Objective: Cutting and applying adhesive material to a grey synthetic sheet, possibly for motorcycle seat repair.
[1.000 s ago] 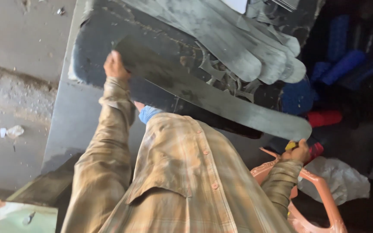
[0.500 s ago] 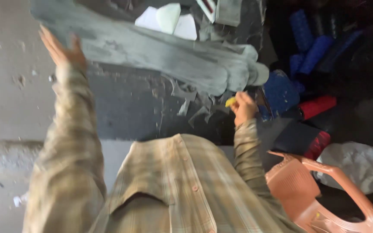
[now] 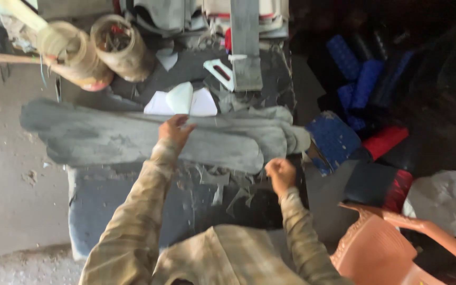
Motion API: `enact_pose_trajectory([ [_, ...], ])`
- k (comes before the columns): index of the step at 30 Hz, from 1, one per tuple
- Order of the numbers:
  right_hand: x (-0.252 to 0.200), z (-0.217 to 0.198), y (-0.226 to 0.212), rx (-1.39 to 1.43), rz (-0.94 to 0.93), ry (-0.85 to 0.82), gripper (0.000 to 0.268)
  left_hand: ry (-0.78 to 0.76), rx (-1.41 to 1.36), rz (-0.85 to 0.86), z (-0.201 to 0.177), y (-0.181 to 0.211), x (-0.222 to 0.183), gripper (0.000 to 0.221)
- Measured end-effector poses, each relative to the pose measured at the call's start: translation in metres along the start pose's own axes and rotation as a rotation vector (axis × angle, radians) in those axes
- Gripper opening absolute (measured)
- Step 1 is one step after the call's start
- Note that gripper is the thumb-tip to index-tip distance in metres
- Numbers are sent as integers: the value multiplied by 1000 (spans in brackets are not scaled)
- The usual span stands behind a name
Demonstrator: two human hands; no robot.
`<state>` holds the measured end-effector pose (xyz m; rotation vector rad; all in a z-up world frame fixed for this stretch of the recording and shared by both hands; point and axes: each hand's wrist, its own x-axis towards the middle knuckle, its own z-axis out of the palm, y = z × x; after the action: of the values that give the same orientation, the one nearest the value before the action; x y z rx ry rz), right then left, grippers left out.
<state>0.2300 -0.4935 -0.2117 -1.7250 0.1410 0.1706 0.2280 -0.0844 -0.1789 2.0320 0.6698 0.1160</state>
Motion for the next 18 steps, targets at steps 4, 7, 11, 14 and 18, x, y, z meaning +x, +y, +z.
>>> enact_pose_trajectory([
  [4, -28, 30, 16, 102, 330, -479, 9, -71, -64, 96, 46, 89, 95, 47],
  [7, -54, 44, 36, 170, 531, -634, 12, -133, -84, -34, 77, 158, 153, 50],
  [11, -51, 67, 56, 168, 603, -704, 15, 78, 212, 166, 143, 158, 253, 74],
  [14, -49, 68, 45, 68, 550, -741, 16, 263, 534, 207, 183, 130, 302, 103],
  [18, -45, 65, 30, 46, 591, -807, 19, 27, 428, -53, 182, 106, 348, 86],
])
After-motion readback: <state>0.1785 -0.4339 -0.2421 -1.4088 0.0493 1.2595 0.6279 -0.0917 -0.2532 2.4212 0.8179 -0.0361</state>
